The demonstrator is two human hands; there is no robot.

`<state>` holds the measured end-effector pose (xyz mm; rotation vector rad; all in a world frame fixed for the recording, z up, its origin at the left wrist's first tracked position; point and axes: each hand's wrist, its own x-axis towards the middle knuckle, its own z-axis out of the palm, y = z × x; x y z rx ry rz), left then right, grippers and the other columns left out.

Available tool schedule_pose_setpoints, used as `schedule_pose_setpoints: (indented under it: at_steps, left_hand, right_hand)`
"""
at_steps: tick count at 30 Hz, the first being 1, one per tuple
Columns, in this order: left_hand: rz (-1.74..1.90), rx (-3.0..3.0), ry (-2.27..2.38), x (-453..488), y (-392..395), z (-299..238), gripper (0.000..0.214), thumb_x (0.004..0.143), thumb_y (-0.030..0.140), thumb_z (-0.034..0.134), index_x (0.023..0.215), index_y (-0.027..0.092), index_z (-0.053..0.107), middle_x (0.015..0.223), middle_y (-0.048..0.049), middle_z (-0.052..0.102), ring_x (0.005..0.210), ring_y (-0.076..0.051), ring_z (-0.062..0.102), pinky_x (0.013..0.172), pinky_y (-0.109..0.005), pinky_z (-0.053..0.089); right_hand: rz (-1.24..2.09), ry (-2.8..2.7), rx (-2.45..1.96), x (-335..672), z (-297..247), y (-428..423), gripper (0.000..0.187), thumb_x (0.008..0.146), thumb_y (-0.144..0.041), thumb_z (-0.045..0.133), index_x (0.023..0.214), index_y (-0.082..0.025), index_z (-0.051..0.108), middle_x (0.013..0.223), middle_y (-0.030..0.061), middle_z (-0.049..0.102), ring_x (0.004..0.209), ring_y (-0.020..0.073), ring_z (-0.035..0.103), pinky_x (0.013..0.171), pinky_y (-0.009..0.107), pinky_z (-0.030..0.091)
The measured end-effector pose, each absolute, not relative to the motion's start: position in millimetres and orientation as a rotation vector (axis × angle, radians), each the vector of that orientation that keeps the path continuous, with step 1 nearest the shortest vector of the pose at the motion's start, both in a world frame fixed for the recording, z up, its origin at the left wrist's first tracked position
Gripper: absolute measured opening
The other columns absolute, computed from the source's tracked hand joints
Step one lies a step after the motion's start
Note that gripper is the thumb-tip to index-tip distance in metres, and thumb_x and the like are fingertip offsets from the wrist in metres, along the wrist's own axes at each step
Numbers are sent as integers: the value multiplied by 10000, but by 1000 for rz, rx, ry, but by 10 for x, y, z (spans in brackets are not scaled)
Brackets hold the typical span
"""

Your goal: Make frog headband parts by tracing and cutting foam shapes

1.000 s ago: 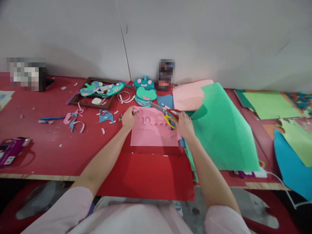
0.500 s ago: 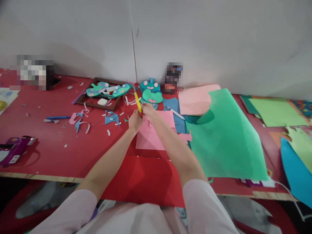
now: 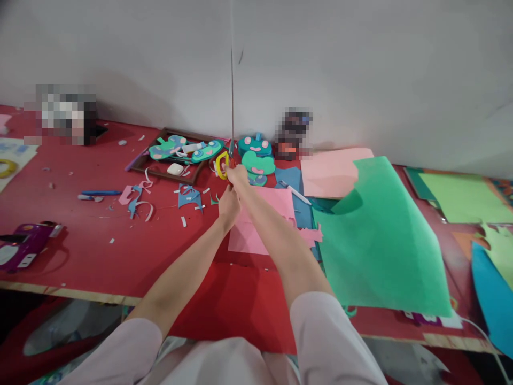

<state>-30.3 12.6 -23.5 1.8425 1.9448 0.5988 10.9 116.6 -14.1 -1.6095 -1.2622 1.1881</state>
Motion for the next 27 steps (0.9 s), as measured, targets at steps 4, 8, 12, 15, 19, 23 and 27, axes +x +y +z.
schedule_pose_setpoints:
  at_steps: [4, 8, 12, 15, 19, 23, 27]
  left_hand:
    - [575, 1813, 1957, -316, 159, -260, 367, 904, 147, 362, 1211, 126, 561, 1137, -160, 608, 996, -269, 630, 830, -341, 492]
    - [567, 1775, 1957, -311, 181, -268, 373, 910, 163, 358, 1225, 135, 555, 1175, -166, 611, 1006, -277, 631, 834, -352, 494]
    - [577, 1745, 1930, -322, 181, -260, 349, 913, 206, 398, 1212, 142, 566, 1196, -161, 625, 1088, -278, 605, 886, -341, 477]
    - [589, 1740, 1905, -353, 164, -249, 327, 911, 208, 406, 1172, 139, 590, 1156, -158, 648, 1051, -277, 623, 847, -339, 489]
    - [650, 1764, 1880, -402, 125, -227, 347, 905, 225, 435, 1221, 164, 566, 1226, -149, 611, 1047, -274, 629, 830, -336, 493]
    - [732, 1743, 1834, -424, 117, -216, 438, 893, 242, 478, 1324, 167, 486, 1311, -148, 569, 1180, -281, 567, 929, -354, 459]
    - [797, 1623, 1822, -422, 146, -223, 539, 866, 255, 531, 1383, 165, 410, 1334, -158, 562, 1204, -299, 556, 955, -394, 437]
  right_hand:
    - [1107, -1339, -1901, 3, -87, 1211, 378, 750, -475, 670, 869, -117, 644, 812, 103, 678, 841, 236, 657, 683, 337, 508]
    - [1055, -1479, -2000, -106, -9, 1233, 331, 785, -398, 659, 897, -87, 657, 813, 132, 695, 801, 244, 681, 654, 325, 516]
    - [953, -1693, -1951, -179, 63, 1128, 151, 785, -181, 632, 898, -88, 670, 813, 108, 708, 835, 225, 683, 705, 291, 512]
    - [808, -1843, -1870, -112, 159, 992, 175, 809, -118, 562, 940, -89, 674, 963, 124, 706, 957, 207, 651, 847, 287, 476]
    - [606, -1961, -1781, 285, 320, 760, 259, 894, -174, 448, 1049, -141, 652, 1130, 104, 648, 1019, 186, 600, 906, 301, 443]
    - [323, -2063, -1886, 1037, 353, 415, 261, 913, -233, 420, 1022, -217, 658, 1107, 110, 641, 966, 218, 596, 835, 323, 478]
    - [27, -2042, -2158, 1788, 238, 103, 287, 877, -179, 438, 1092, -122, 620, 1101, 161, 620, 1014, 272, 577, 762, 341, 480]
